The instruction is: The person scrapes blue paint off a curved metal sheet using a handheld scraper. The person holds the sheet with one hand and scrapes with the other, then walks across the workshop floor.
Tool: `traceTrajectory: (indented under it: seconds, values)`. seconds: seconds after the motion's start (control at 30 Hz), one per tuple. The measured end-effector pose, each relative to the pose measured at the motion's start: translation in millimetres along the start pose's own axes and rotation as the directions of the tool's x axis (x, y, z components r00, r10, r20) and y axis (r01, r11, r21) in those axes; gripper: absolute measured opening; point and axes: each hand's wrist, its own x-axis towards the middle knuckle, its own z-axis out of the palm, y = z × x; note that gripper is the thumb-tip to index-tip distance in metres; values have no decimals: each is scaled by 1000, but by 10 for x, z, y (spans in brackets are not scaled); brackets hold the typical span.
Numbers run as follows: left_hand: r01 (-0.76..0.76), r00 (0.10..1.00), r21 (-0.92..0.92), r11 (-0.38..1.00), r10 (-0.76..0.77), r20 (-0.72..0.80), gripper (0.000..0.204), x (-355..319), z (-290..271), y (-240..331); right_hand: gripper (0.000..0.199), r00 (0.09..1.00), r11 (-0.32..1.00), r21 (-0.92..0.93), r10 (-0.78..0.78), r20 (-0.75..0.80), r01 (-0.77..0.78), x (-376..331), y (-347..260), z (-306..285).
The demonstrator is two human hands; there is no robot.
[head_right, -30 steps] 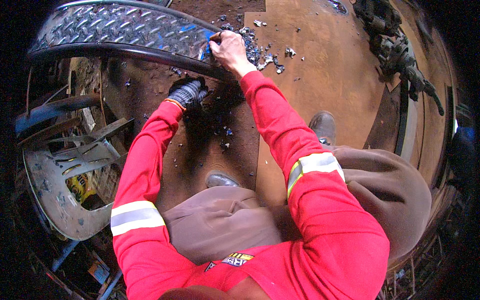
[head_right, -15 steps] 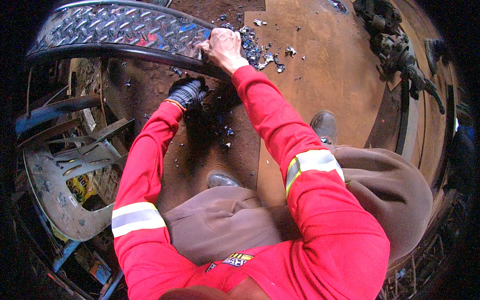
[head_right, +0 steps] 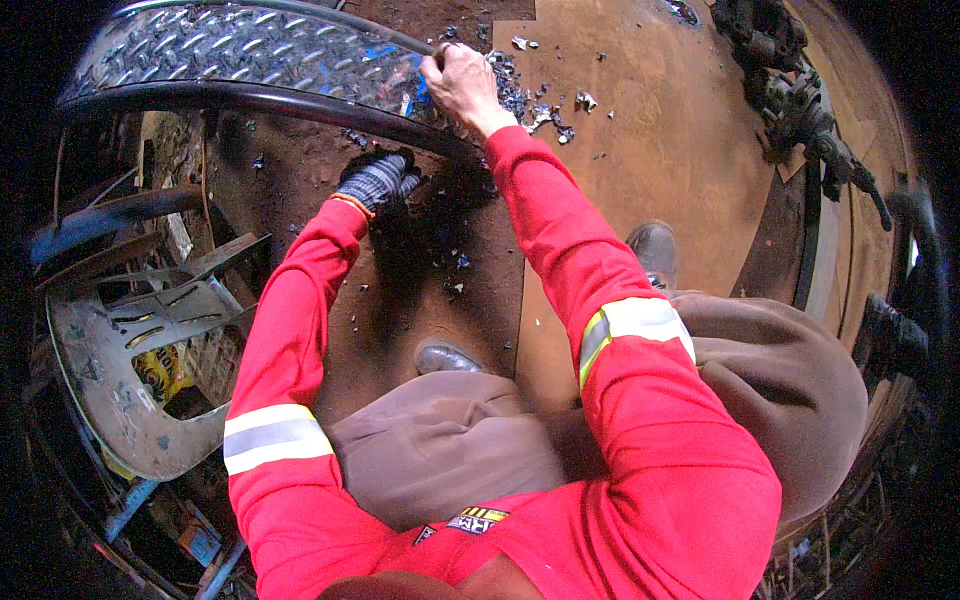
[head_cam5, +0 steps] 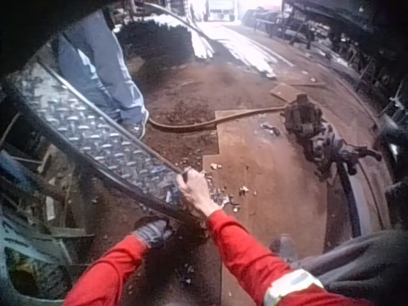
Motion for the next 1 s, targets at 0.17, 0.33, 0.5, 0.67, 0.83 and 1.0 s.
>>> traceTrajectory:
  seconds: [0.17,0.33,0.5,0.67,0.83,1.0]
  values:
    - [-21,1000,18,1000,21,-12,43,-20,-15,-6,18,910,922,-60,-388,-144,383,263,-97,60]
    - [-41,988,-1,999,40,-147,40,-41,123,-85,20,908,888,-199,-418,23,414,411,-214,-5]
    - [-25,997,-10,1000,24,-76,43,-79,20,-28,23,922,901,-197,-376,89,387,380,-209,-101]
    - [-36,995,-32,999,33,-89,42,-98,17,-21,23,915,894,-193,-391,104,404,402,-198,-84]
    - [-23,994,-20,1000,21,-110,40,-85,9,6,24,931,892,-266,-341,133,365,507,-142,29]
    - [-53,994,-21,998,50,-99,43,-54,57,-43,25,892,825,-338,-413,185,452,590,-180,47]
